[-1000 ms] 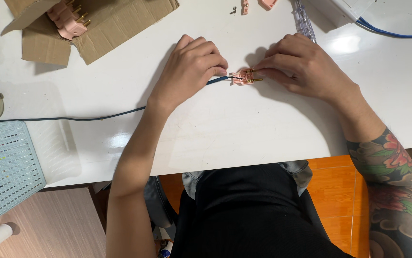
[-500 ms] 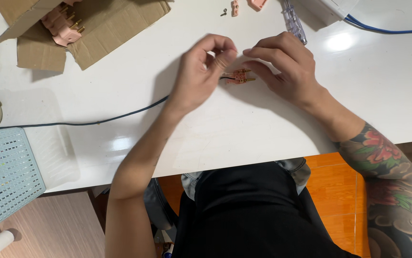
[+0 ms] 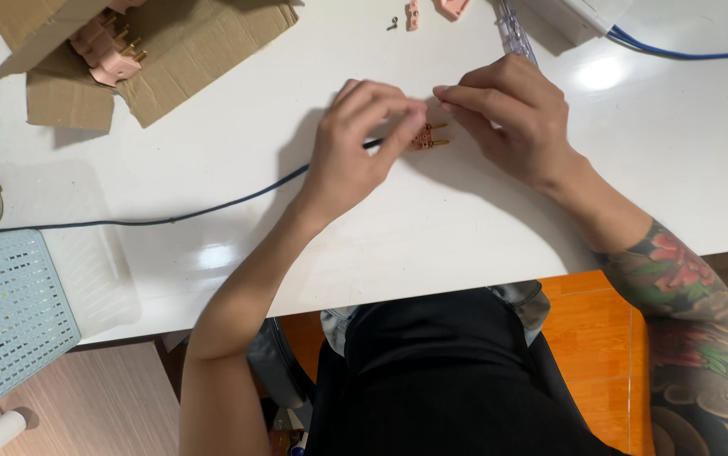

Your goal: The person assembles a power plug by inserting a blue cable into the plug's internal component and using a screwdriver to tighten the terminal screws.

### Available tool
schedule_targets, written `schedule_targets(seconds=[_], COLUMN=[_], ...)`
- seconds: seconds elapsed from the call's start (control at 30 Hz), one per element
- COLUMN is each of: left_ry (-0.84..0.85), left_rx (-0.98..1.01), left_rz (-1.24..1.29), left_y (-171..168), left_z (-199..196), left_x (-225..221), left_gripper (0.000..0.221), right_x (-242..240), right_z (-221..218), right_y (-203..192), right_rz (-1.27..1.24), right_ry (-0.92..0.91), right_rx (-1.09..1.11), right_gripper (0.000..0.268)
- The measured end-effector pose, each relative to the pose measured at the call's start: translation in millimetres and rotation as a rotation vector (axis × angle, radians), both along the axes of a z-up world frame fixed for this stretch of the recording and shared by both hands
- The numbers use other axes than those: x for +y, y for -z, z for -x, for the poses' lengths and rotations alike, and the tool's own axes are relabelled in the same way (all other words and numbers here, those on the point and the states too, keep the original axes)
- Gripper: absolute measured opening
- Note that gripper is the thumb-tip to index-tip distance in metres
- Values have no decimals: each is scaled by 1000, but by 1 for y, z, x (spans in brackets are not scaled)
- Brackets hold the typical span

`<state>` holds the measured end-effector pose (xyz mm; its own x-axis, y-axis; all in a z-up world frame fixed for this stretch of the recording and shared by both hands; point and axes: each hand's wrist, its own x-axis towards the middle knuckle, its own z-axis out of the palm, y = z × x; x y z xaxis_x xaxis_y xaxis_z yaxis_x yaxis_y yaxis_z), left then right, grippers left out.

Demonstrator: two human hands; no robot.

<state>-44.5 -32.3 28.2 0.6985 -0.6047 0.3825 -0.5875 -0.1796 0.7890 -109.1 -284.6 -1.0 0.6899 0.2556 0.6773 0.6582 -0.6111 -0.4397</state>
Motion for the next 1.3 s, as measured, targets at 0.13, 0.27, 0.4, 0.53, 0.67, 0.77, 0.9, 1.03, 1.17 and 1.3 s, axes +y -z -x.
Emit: schedule_targets(seconds=[0.13, 0.27, 0.4, 0.53, 0.67, 0.77, 0.9, 1.03, 1.17, 1.3], left_ry=[35, 34, -13, -6, -24, -26, -40, -41, -43, -39], left_rx=[-264, -423, -458, -451, -493, -517, -610, -614, -604, -574], left_rz=[-219, -267, -259, -251, -239, -254, -283, -268, -267, -261], left_y=[29, 36, 40, 44, 46, 47, 47, 49, 51, 54], left_z=[-1, -1, -1, 0, -1, 0, -1, -3, -4, -3], left_x=[16, 16, 15, 16, 17, 18, 19, 21, 20, 20], left_gripper=[30, 24, 21, 25, 24, 29, 38, 40, 30, 28], right_x=[-13, -19, -18, -19, -19, -22, -19, -18, -20, -23], right_z=[7, 3, 5, 3, 3, 5, 6, 6, 3, 5], right_y=[-2, -3, 4, 3, 9, 15, 14, 14, 15, 17], right_rz=[-39, 61, 128, 121, 213, 202, 181, 147, 248, 371], right_ry=[-31, -115, -148, -153, -188, -181, -168, -170, -174, -154], right_rx=[268, 351, 440, 499, 439, 442, 495, 522, 461, 342], right_gripper=[15, 13, 16, 15, 18, 18, 18, 17, 16, 22])
